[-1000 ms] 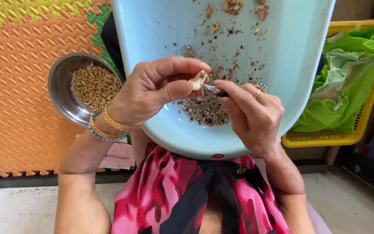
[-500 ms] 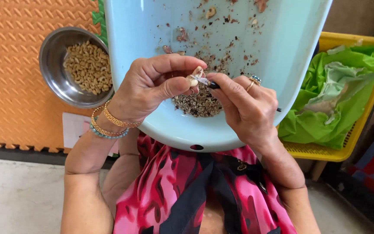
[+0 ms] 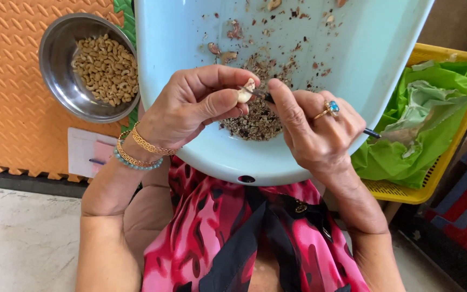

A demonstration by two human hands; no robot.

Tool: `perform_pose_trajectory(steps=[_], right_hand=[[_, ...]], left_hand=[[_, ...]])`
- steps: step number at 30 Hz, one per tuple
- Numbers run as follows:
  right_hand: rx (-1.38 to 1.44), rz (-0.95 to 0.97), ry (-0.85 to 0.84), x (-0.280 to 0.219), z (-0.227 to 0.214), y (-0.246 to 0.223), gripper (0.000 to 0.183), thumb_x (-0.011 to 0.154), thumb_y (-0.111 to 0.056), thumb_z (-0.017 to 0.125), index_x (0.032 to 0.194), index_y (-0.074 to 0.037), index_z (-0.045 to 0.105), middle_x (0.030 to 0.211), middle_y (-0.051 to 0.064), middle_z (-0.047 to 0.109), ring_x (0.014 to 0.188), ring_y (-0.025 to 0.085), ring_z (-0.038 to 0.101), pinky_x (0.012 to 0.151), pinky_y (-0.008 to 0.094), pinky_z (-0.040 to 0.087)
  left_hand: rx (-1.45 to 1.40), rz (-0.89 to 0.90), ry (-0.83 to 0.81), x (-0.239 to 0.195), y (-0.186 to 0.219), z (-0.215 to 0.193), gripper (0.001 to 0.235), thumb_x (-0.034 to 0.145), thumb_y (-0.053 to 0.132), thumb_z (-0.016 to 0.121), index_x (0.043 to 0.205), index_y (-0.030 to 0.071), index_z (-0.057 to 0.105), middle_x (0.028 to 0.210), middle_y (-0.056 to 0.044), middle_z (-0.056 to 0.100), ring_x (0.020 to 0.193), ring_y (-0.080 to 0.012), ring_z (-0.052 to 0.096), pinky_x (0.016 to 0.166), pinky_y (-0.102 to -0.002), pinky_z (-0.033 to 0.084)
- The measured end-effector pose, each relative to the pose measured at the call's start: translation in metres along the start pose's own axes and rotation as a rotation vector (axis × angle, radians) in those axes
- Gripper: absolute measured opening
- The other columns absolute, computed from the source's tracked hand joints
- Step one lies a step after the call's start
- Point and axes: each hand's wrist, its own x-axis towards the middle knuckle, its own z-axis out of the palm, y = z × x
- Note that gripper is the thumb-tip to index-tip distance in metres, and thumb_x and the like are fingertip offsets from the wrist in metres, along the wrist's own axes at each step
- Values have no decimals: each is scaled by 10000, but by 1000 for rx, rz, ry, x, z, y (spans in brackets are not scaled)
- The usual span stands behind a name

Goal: Peeling the inner skin off cashew nuts using a small handheld scraping tool.

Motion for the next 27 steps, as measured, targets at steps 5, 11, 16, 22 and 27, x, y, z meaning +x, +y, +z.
perform_pose_trajectory(steps=[5, 11, 16, 22, 27], right_hand=[[-30, 80, 36, -10, 5, 4, 239, 1090, -175, 810, 1285, -49, 756, 829, 37, 673, 581, 113, 465, 450, 304, 378], [316, 302, -95, -6, -8, -2, 167, 1121, -71, 679, 1247, 17, 745, 894, 135, 711, 625, 181, 532, 560, 329, 414], [412, 336, -151, -3, -13, -8, 175, 1120, -77, 668, 1256, 20, 722, 950, 164, 731, 665, 227, 566, 623, 366, 465], [472, 353, -200, -1, -14, -22, 162, 1107, -77, 677, 1254, -24, 720, 848, 94, 626, 633, 212, 484, 623, 337, 437], [472, 329, -190, -1, -14, -24, 166, 1102, -62, 668, 1247, 3, 715, 934, 133, 699, 699, 227, 581, 663, 343, 485]], left_hand=[[-38, -8, -53, -1, 2, 1, 444, 991, 176, 703, 1387, -8, 619, 1146, -64, 665, 1051, -131, 690, 1047, -252, 602], [160, 194, 48, -6, -2, 3, 406, 1004, 148, 706, 1374, 19, 604, 1136, -85, 688, 1049, -189, 731, 1004, -265, 646], [457, 451, 29, -11, 2, 14, 272, 1037, 7, 703, 1292, 6, 611, 1217, -91, 597, 1012, -174, 658, 960, -282, 612], [438, 366, 84, -18, 1, 13, 311, 956, 23, 789, 1235, 44, 654, 1108, -43, 685, 1032, -107, 674, 1014, -237, 647], [517, 491, 82, -18, 4, 14, 328, 923, -39, 825, 1202, 0, 659, 1131, -103, 653, 980, -150, 676, 972, -258, 666]])
